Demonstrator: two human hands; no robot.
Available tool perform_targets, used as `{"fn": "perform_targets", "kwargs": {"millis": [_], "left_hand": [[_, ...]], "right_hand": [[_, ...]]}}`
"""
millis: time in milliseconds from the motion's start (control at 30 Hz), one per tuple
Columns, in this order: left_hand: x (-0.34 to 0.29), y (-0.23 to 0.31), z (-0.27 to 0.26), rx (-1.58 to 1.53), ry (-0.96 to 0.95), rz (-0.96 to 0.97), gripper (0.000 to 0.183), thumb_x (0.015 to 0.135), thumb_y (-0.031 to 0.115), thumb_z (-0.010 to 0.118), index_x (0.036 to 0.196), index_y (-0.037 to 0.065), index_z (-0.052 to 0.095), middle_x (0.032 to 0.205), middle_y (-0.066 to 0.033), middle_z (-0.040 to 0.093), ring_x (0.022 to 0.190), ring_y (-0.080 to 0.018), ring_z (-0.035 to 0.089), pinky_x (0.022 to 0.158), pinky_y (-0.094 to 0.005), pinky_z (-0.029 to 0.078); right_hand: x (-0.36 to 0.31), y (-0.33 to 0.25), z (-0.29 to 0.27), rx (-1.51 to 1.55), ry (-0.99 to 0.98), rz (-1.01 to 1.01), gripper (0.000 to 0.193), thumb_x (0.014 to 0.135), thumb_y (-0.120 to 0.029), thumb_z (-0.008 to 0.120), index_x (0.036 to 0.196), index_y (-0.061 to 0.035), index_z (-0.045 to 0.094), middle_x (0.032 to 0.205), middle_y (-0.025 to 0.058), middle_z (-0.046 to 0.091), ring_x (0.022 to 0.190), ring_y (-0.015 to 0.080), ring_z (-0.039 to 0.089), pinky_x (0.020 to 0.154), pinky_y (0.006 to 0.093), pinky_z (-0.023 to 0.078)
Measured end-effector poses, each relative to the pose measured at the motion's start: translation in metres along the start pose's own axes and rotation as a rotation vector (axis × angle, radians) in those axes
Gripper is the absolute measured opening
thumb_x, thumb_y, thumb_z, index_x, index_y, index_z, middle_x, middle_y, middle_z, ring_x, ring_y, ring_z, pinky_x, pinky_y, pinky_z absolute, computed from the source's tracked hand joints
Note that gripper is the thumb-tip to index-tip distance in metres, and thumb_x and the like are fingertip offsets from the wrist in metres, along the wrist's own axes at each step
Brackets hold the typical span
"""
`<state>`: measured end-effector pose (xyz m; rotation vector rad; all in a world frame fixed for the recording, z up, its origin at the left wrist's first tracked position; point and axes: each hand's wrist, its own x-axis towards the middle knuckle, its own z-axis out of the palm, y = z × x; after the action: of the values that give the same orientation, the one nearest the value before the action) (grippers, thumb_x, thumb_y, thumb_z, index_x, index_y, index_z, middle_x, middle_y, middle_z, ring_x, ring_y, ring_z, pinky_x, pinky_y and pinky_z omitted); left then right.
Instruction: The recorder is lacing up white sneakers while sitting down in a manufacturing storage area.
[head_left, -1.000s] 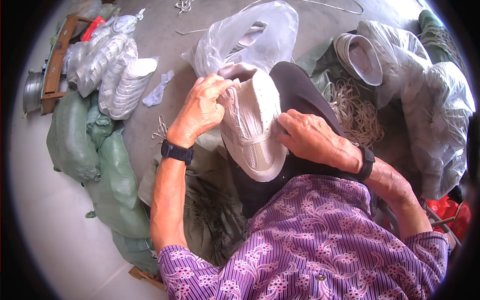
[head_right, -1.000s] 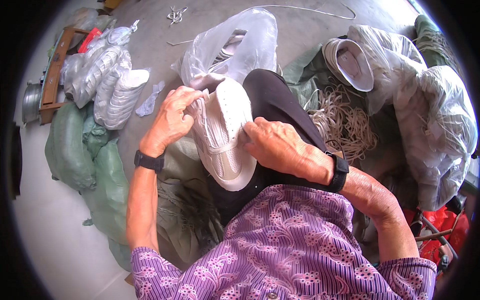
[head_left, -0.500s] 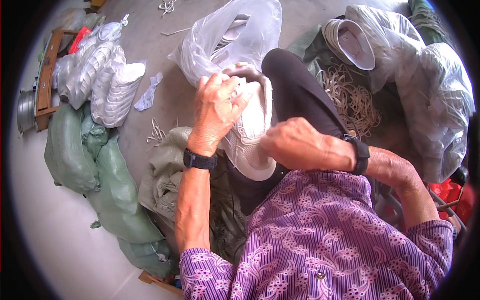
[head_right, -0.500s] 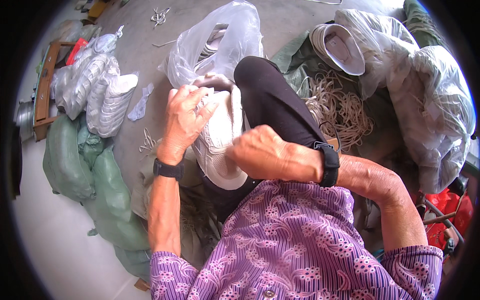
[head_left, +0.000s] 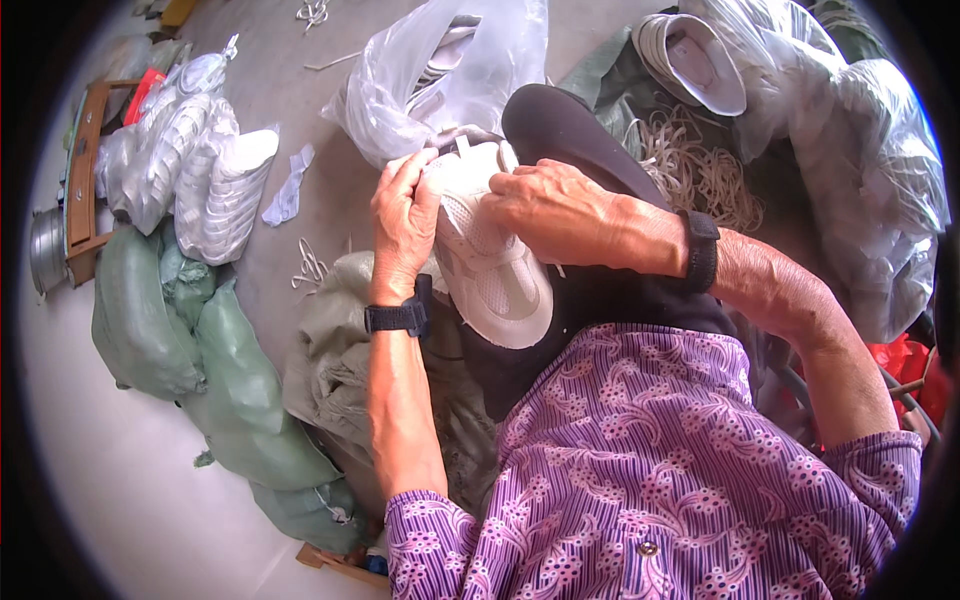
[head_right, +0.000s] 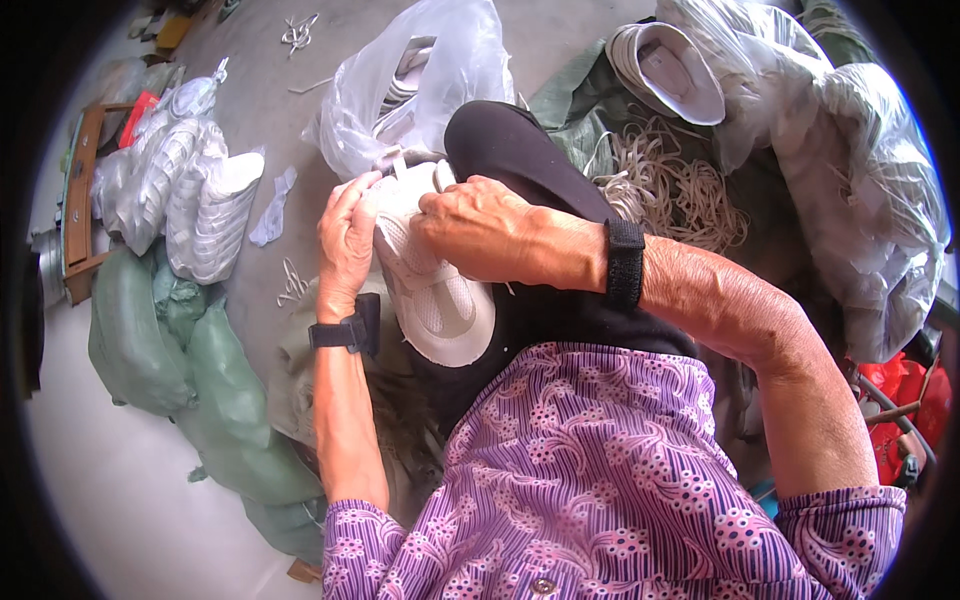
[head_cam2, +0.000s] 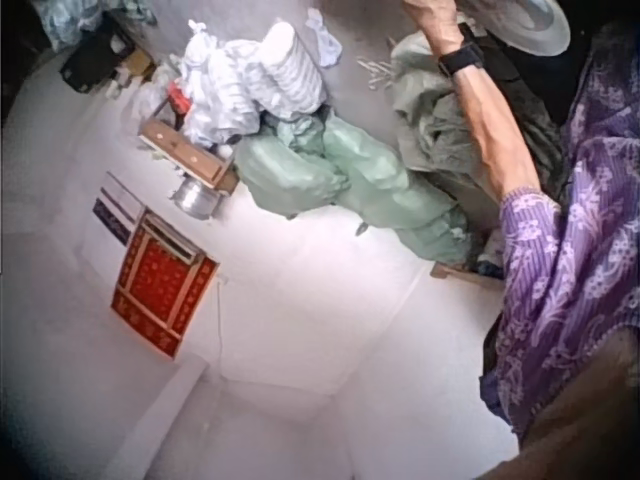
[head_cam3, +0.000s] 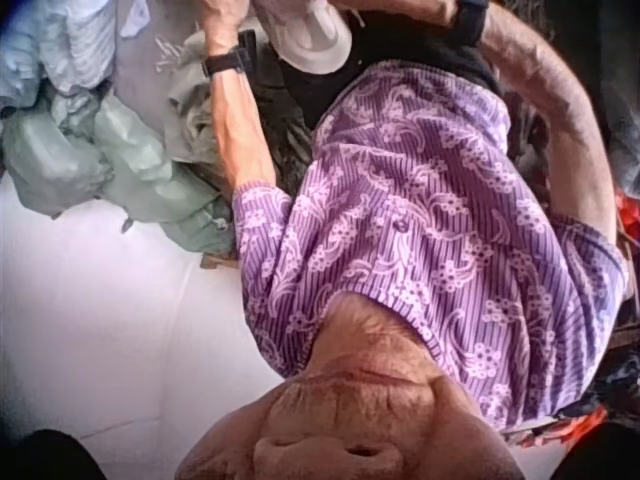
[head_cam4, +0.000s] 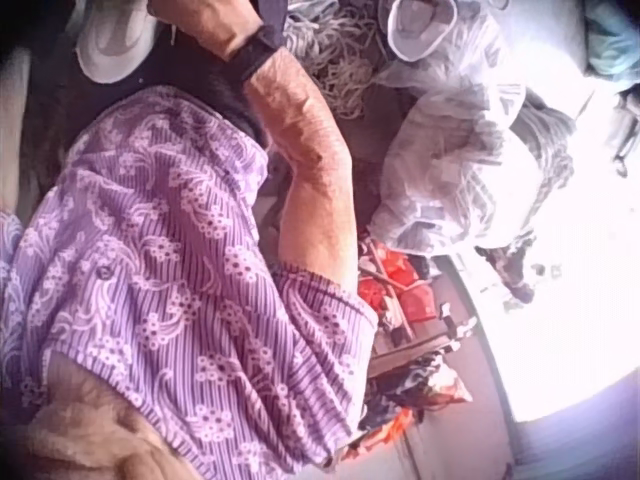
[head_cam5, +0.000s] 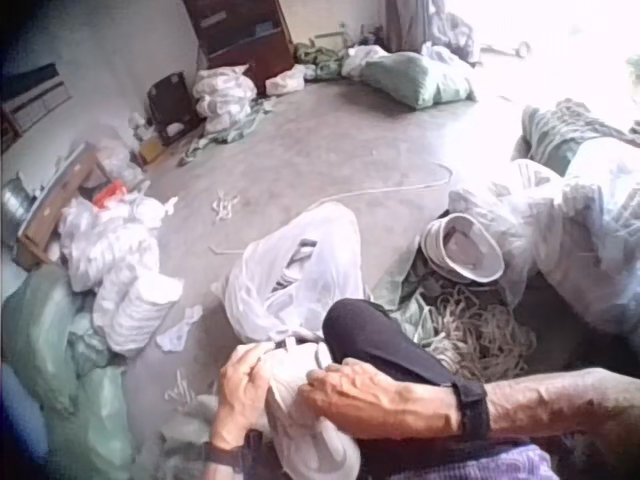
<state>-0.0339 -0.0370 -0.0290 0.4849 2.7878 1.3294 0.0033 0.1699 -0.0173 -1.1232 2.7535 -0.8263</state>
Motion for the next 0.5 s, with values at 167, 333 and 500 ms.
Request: {"fn": "perform_targets", "kwargs": {"millis": [167, 333, 500], "left_hand": [[-0.010, -0.027, 0.008, 0.091, 0.113, 0.031, 0.025, 0.089, 0.016, 0.053, 0.106, 0.000, 0.062, 0.102, -0.0156, 0.062, 0.095, -0.0292, 0.059, 0.087, -0.0376, 0.046], [-0.017, -0.025, -0.002, -0.122, 0.074, -0.227, 0.027, 0.092, 0.017, 0.049, 0.109, -0.003, 0.059, 0.103, -0.0080, 0.059, 0.094, -0.0180, 0.056, 0.085, -0.0312, 0.045], [-0.014, -0.019, 0.002, -0.112, 0.033, -0.286, 0.037, 0.095, 0.027, 0.043, 0.115, -0.002, 0.055, 0.107, -0.0079, 0.057, 0.099, -0.0175, 0.052, 0.090, -0.0308, 0.041]], "right_hand": [[-0.009, 0.001, -0.012, 0.348, 0.029, 0.033, 0.010, 0.071, -0.004, 0.060, 0.080, -0.0038, 0.065, 0.081, 0.0154, 0.063, 0.079, 0.0330, 0.065, 0.068, 0.0413, 0.051], [-0.064, 0.073, -0.054, 0.563, 0.439, 0.412, 0.015, 0.080, -0.012, 0.062, 0.091, -0.0038, 0.065, 0.080, 0.0146, 0.066, 0.074, 0.0257, 0.066, 0.068, 0.0321, 0.051], [-0.160, 0.184, 0.009, 0.212, 0.321, 0.899, 0.014, 0.078, -0.017, 0.061, 0.087, -0.0087, 0.068, 0.082, 0.0137, 0.067, 0.080, 0.0314, 0.066, 0.072, 0.0400, 0.052]]}}
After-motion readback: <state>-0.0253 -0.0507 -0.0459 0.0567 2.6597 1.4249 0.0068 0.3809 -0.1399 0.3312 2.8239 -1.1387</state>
